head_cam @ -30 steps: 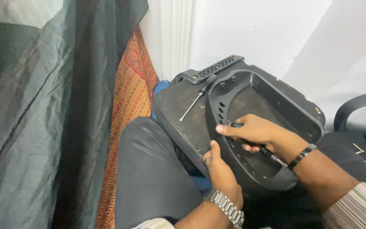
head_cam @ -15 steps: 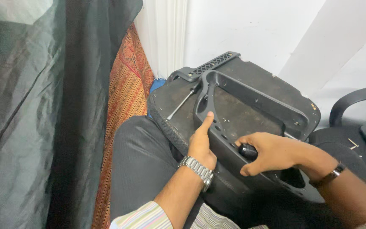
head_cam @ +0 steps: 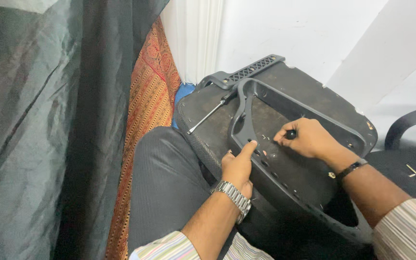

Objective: The person uses a screwdriver to attach a black plastic frame to a chair seat by inserting and tightening screws. The person holds the frame in place with one hand while turning the screwdriver with the other.

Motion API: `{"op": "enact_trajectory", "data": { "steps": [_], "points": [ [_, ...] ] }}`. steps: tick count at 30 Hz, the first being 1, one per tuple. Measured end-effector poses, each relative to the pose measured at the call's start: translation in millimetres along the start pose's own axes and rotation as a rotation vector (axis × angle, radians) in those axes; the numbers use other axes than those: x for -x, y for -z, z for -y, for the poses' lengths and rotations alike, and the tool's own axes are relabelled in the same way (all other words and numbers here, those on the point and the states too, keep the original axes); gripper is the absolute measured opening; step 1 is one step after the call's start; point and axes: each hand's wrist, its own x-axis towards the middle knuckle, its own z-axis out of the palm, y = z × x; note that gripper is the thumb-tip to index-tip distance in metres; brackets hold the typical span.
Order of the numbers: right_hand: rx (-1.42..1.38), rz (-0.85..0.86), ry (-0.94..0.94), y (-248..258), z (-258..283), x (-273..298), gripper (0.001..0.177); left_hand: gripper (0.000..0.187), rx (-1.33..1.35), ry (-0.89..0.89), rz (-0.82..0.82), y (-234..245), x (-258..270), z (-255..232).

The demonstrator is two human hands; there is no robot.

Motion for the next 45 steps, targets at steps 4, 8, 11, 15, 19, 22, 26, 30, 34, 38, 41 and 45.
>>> {"op": "enact_trajectory", "data": {
  "steps": [4,8,11,15,19,22,26,30,34,38,41,45],
  "points": [
    [0.071,-0.068,0.007,-21.0,-1.3,-10.6,0.015,0.028,-0.049,0.026,-0.045,1.0,5.7,-5.1],
    [0.133,-0.092,0.037,-30.6,-4.6,-15.1,0.018,0.028,0.006,0.033,-0.023,0.8,3.8,-4.3],
    [0.136,-0.11,0.08,-33.5,-8.7,-17.1,0.019,0.028,0.069,0.028,0.029,1.3,0.5,-1.7],
    [0.089,-0.128,0.111,-29.5,-6.6,-15.4,0.018,0.027,0.065,0.026,0.032,1.4,1.1,-2.2],
    [-0.066,0.049,0.049,-15.4,0.1,-15.0,0.015,0.029,0.048,0.044,-0.001,3.0,2.7,-4.8],
    [-0.359,0.303,0.051,-5.5,-0.4,-19.5,0.014,0.031,0.023,0.037,0.015,3.7,0.3,-2.8],
    [-0.734,0.582,-0.197,-6.5,0.1,-31.8,0.014,0.033,0.013,0.019,0.032,5.4,0.2,-1.6],
    [-0.84,0.677,-0.322,-12.3,-3.5,-41.8,0.013,0.036,-0.021,0.053,-0.048,2.7,2.4,-5.5],
    [-0.863,0.738,-0.382,-14.7,-9.7,-48.5,0.013,0.037,-0.064,0.067,-0.049,2.3,7.4,-8.5],
    [-0.859,0.789,-0.405,-16.4,-11.1,-55.4,0.016,0.035,-0.021,0.029,-0.012,1.8,7.5,-7.4],
    [-0.833,0.808,-0.394,-19.0,-11.5,-57.6,0.021,0.033,-0.014,0.002,0.016,3.1,6.6,-5.2],
    [-0.798,0.82,-0.412,-19.2,-11.2,-60.6,0.018,0.035,-0.023,0.003,0.009,2.6,5.3,-4.4]
  ]
}}
